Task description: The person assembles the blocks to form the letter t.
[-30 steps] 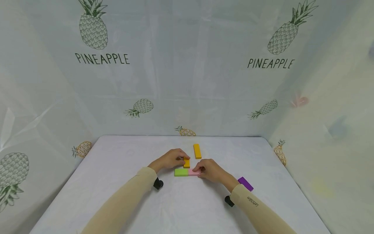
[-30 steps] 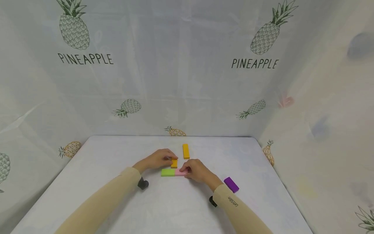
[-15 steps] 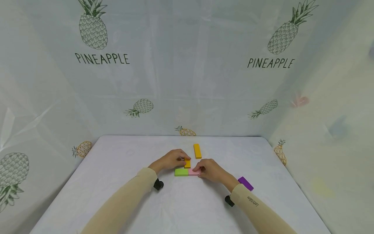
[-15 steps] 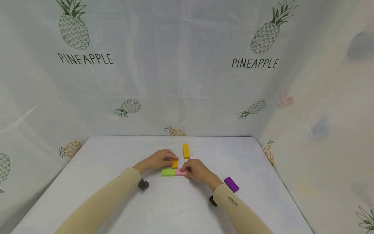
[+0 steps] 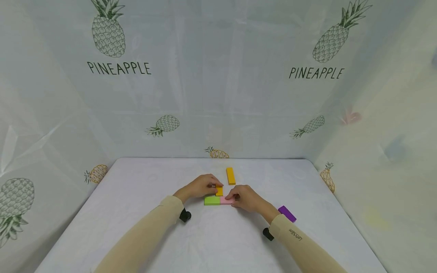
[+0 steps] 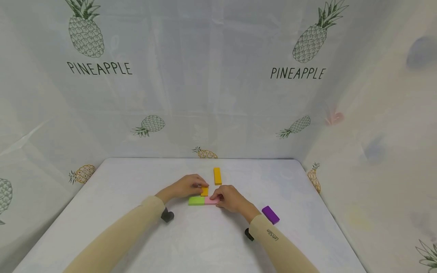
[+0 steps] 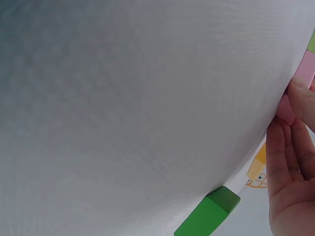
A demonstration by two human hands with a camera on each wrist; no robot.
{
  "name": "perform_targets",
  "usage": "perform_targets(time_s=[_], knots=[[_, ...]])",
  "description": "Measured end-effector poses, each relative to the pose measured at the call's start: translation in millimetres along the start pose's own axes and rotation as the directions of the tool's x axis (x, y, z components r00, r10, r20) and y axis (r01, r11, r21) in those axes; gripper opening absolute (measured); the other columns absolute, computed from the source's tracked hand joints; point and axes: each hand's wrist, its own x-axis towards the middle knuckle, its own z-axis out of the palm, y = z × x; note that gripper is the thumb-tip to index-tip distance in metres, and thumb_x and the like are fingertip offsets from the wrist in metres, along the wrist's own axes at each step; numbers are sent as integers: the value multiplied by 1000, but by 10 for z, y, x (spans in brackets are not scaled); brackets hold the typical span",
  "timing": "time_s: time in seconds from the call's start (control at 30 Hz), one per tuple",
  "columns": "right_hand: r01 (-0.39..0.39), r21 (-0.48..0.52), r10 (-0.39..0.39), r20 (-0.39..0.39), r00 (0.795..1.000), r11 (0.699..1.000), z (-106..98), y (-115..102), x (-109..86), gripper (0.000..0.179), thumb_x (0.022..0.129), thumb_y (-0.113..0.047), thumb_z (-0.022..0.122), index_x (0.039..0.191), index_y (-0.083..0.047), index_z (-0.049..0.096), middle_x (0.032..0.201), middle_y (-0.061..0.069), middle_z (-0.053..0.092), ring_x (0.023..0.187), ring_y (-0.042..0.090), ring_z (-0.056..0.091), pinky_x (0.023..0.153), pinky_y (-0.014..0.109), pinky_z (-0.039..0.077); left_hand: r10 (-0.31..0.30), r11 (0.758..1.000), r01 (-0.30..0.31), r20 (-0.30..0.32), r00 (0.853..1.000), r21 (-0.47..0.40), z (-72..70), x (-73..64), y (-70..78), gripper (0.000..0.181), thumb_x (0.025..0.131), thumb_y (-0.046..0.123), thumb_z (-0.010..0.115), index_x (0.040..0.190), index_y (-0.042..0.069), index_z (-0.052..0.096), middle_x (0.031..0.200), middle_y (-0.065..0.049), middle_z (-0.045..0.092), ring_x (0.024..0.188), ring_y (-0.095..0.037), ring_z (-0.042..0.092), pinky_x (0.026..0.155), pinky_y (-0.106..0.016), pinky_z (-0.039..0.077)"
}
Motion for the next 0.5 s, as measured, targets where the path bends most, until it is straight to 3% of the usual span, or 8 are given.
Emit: perform_targets(time_s=[0.5], knots=[[-10,10,10,4,1000,1000,6,9,12,24,90,-5,85,112,-16,82,105,-8,75,91,9,61,85,26,56,10,1000,-10,-2,1000,-2,5,6,-15,31,102,17,74,132,17,77,126,3,69,111,-13,62,102,-35,53]])
